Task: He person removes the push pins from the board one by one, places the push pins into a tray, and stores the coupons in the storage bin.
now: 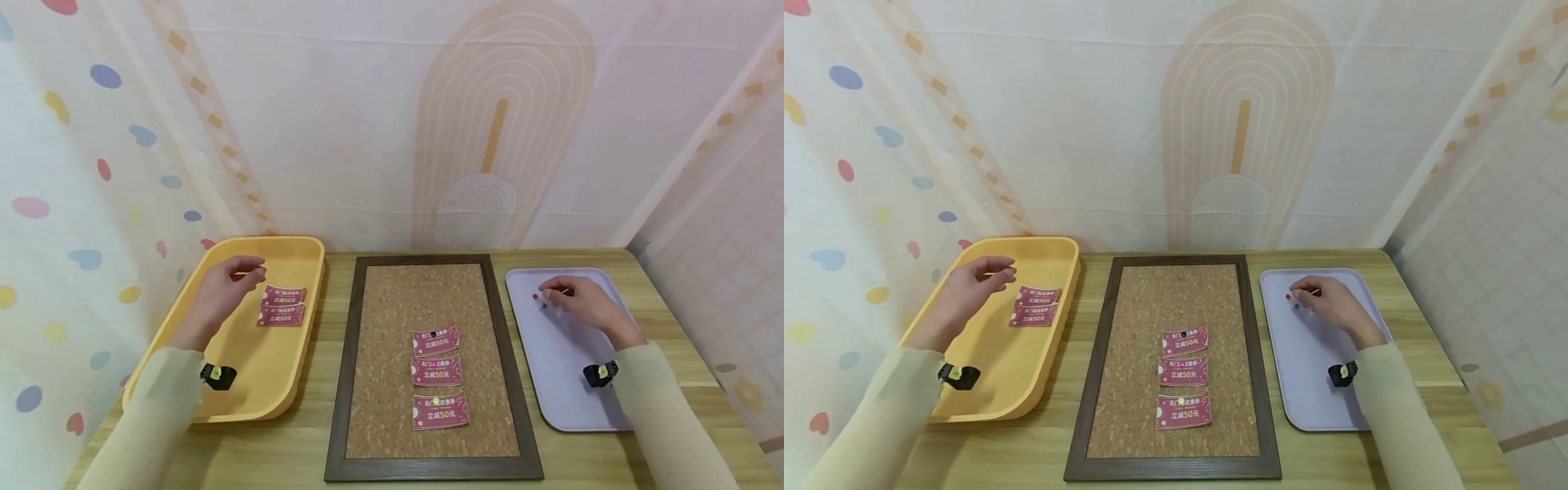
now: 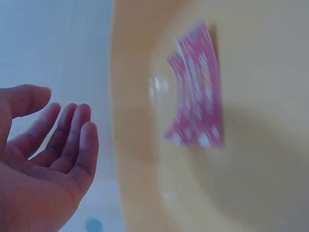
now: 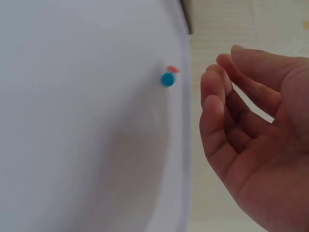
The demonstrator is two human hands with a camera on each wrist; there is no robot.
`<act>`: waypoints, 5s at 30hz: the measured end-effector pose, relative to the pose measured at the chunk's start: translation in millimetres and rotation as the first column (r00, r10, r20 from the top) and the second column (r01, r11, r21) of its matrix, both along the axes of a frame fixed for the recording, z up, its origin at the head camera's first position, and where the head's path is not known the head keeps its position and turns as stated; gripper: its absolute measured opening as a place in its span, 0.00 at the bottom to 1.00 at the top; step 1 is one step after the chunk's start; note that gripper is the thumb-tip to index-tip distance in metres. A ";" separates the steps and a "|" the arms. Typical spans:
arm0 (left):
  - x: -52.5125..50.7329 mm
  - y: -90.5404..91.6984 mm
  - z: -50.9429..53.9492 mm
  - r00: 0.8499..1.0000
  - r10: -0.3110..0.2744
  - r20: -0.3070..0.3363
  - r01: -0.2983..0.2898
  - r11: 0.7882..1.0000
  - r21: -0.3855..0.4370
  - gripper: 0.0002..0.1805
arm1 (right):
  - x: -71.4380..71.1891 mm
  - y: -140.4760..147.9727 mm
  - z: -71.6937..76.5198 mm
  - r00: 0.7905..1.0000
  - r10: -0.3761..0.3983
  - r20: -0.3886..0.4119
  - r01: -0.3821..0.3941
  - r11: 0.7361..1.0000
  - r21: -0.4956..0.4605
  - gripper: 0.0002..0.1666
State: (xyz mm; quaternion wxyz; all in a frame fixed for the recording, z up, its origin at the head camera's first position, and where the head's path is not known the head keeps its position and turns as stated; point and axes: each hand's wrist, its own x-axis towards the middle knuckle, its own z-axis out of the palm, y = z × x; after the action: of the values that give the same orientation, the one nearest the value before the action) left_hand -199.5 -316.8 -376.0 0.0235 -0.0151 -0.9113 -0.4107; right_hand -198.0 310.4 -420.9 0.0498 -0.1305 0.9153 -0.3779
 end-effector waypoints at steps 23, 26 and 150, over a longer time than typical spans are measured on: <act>32.7 105.0 10.9 0.975 -0.125 -0.184 0.143 0.986 0.090 0.15 | 33.9 -59.7 19.2 0.977 -0.075 -0.202 0.056 0.994 -0.099 0.11; 36.9 113.7 11.0 0.975 -0.138 -0.174 0.158 0.981 0.111 0.14 | 37.0 -68.8 18.5 0.976 -0.071 -0.206 0.049 0.993 -0.112 0.10; 15.2 227.7 -61.9 0.883 -0.433 0.181 0.443 0.897 -0.013 0.04 | -1.5 -180.8 -17.1 0.923 0.278 0.266 -0.270 0.961 -0.064 0.04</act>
State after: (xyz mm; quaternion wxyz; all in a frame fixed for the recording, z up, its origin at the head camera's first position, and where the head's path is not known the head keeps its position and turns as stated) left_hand -184.3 -89.1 -437.8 -0.1497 -0.1852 -0.8936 -0.3804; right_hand -199.5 129.5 -438.1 0.2256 -0.2046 0.8674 -0.3935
